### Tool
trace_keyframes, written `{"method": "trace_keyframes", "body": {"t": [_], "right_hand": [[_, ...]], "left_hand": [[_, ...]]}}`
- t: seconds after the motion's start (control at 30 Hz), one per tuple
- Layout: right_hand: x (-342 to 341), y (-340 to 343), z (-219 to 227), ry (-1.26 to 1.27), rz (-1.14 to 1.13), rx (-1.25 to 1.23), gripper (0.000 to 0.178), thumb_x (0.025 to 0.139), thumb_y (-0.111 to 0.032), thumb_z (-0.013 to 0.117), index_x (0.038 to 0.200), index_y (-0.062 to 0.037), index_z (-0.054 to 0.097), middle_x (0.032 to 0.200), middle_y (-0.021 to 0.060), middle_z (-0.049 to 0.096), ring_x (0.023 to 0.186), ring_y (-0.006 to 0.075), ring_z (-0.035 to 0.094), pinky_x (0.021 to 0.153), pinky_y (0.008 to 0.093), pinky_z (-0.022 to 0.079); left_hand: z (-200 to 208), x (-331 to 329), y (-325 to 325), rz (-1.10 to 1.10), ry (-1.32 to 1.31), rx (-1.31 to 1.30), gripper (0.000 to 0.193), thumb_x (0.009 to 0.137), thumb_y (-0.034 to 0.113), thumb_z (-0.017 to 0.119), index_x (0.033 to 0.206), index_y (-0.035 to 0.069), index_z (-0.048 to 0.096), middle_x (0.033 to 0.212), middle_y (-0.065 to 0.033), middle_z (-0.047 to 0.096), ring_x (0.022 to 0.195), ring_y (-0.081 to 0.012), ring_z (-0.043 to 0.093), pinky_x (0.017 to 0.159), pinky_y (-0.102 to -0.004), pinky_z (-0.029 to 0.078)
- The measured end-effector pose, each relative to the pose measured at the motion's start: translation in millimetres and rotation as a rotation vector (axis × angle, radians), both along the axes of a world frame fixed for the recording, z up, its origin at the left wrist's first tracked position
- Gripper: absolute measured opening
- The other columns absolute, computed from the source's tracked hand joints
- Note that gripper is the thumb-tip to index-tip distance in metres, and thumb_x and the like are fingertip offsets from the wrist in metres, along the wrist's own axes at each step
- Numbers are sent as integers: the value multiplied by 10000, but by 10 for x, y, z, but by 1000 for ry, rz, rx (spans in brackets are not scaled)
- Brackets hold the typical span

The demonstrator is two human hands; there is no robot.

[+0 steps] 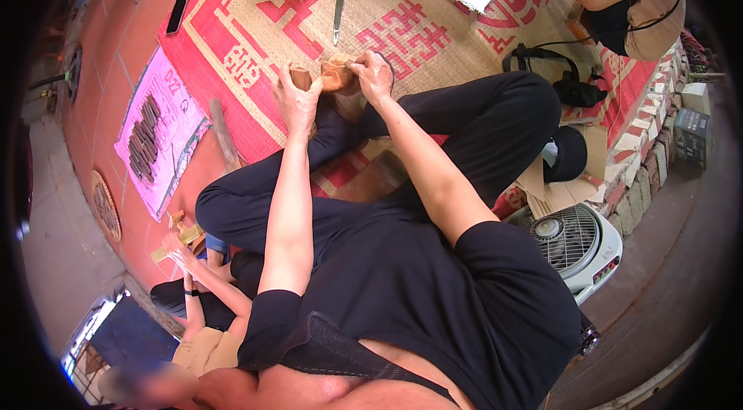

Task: The person sits on a mat and carves a small wooden block using a knife. They hold the wood in their left hand and use the knife in their right hand to shape it, occasionally rotating the block to access different sides.

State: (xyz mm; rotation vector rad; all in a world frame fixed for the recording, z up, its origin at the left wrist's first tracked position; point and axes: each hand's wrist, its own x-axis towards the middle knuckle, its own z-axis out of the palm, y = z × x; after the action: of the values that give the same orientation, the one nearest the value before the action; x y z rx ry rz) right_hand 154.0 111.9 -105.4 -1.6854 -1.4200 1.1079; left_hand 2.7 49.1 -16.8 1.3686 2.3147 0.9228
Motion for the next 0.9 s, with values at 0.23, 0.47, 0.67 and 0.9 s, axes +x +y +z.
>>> {"method": "trace_keyframes", "body": {"t": [0.23, 0.47, 0.67, 0.9], "right_hand": [[2, 85, 122, -133, -27, -69, 273, 704, -306, 751, 798, -69, 653, 771, 95, 651, 756, 227, 625, 692, 362, 466], [-25, -26, 17, -108, -57, -38, 269, 699, -310, 775, 786, -85, 656, 716, 67, 660, 686, 187, 628, 654, 342, 467], [81, 153, 153, -203, -3, -120, 257, 691, -296, 779, 778, -82, 669, 706, 63, 661, 696, 168, 630, 659, 332, 476], [-11, -44, 91, -28, 7, -83, 279, 691, -336, 770, 779, -89, 674, 740, 94, 663, 745, 256, 644, 682, 373, 471]], "left_hand": [[-38, -34, -31, 3, 5, 31, 731, 676, 275, 757, 1306, 114, 423, 1188, -223, 468, 1108, -388, 456, 954, -490, 390], [7, 11, 6, 14, 22, -7, 733, 671, 286, 760, 1301, 108, 430, 1179, -217, 480, 1109, -385, 455, 956, -484, 389], [-18, -18, 14, -29, 58, 27, 727, 657, 236, 749, 1288, 114, 410, 1151, -219, 456, 1059, -403, 451, 915, -496, 410], [-9, -1, 7, -11, 51, 36, 722, 655, 243, 750, 1281, 111, 417, 1149, -223, 465, 1048, -403, 461, 910, -496, 413]]}}
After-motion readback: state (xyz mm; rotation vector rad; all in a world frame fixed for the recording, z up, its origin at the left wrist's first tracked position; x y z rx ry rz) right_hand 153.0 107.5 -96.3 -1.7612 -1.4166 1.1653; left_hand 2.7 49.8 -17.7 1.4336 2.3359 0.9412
